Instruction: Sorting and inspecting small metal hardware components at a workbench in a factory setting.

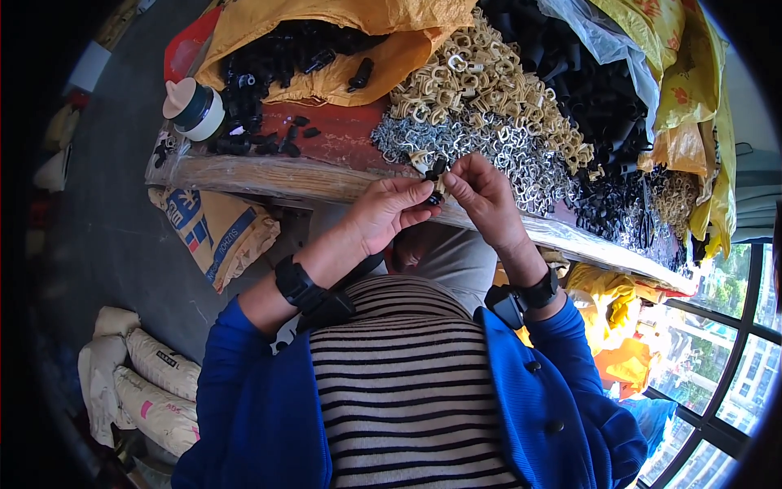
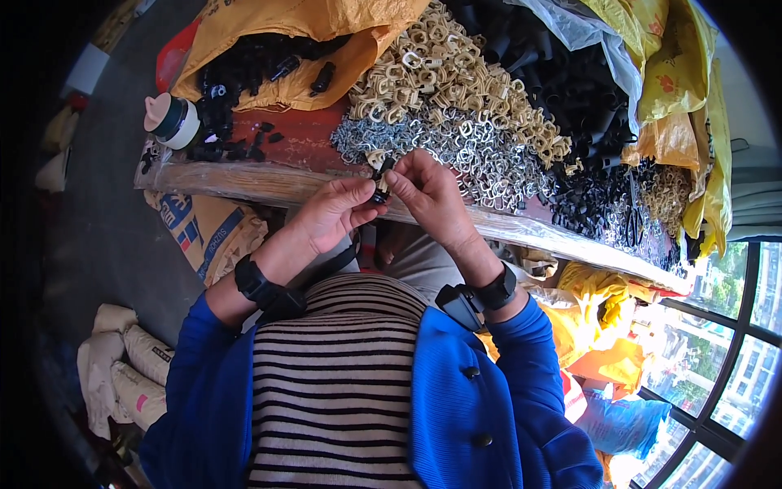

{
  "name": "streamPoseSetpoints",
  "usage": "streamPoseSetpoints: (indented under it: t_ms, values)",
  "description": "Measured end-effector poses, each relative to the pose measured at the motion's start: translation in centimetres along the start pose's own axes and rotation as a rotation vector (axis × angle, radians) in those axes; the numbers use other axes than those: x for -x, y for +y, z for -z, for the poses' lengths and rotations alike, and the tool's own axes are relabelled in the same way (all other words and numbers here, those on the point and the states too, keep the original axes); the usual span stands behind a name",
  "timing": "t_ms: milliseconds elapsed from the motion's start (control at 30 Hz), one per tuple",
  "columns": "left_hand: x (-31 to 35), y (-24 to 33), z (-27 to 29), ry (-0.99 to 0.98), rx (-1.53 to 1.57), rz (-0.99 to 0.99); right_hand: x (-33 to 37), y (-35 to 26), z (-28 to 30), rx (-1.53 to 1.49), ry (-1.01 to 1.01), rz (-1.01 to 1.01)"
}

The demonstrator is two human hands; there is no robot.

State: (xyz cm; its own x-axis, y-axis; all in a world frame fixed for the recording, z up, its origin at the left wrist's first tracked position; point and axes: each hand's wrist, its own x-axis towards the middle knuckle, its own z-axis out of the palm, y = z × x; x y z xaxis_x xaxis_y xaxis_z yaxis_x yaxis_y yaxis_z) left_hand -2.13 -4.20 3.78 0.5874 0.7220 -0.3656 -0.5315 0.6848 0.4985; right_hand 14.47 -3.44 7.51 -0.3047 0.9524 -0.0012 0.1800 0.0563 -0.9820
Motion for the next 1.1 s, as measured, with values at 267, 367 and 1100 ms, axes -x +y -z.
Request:
streamPoseSetpoints:
  t_ms: [267, 367, 1100]
  values:
    - [0.0, -0.4, -0.2, 0.061, 0.059, 0.019, 0.7, 1.2, -1.2, -0.086, 0.075, -0.131]
    - [0.1, 0.5, 0.2, 0.044, -0.050, 0.066, 0.5, 1.5, -1.3, -0.232, 0.046, -0.161]
    - [1.0, 2.7, 2.6, 0.127, -0.004, -0.147, -4.4, 2.0, 3.2, 0.619, 0.364, 0.172]
